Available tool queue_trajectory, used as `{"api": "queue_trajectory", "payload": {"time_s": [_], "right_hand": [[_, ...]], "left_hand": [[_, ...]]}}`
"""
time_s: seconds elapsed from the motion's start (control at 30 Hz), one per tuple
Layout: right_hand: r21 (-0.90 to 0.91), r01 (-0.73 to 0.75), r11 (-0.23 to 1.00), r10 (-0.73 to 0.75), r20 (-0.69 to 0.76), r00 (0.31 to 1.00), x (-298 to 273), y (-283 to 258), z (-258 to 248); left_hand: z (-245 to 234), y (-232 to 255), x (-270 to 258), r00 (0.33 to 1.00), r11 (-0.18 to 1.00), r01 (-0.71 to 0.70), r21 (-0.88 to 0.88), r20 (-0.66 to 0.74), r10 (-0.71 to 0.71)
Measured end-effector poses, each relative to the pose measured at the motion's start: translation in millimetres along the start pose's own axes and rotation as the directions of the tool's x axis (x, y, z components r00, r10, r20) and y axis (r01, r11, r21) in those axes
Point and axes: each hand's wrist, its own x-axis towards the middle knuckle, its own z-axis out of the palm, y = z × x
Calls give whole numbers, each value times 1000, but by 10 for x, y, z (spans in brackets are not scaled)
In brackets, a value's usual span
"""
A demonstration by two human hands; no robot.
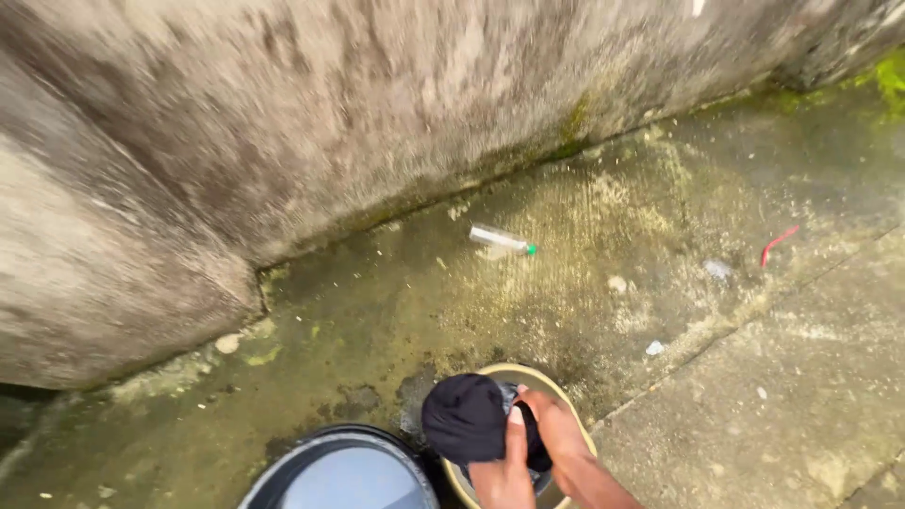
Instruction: Hanging washed clothes and washing items in a bucket in an outdoor alley.
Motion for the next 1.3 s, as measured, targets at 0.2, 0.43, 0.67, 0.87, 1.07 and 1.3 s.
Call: {"api": "queue_trajectory", "payload": {"time_s": [0.2,0.43,0.67,0.87,1.07,1.3], "right_hand": [[508,-130,852,-181,518,836,-959,-656,-245],[253,204,946,-320,626,711,-1951,-1534,-264],[-196,726,659,-457,662,594,-3042,-2405,-91],[-166,880,445,-569,706,421,-3548,-2799,136],[6,903,429,-697,639,327,-3726,-3095,330],[34,772,634,-502,778,378,-4383,-3520,483]], "left_hand": [[-531,660,400,978,946,209,-249,79,-195],[-1235,1921,637,697,672,714,-195,287,-657],[-1945,3102,780,873,814,400,421,97,-478],[-2379,3649,932,957,931,150,333,187,-221],[-2970,4718,305,819,864,427,-266,520,-244],[-3549,5341,-256,910,987,48,-156,414,22]]}}
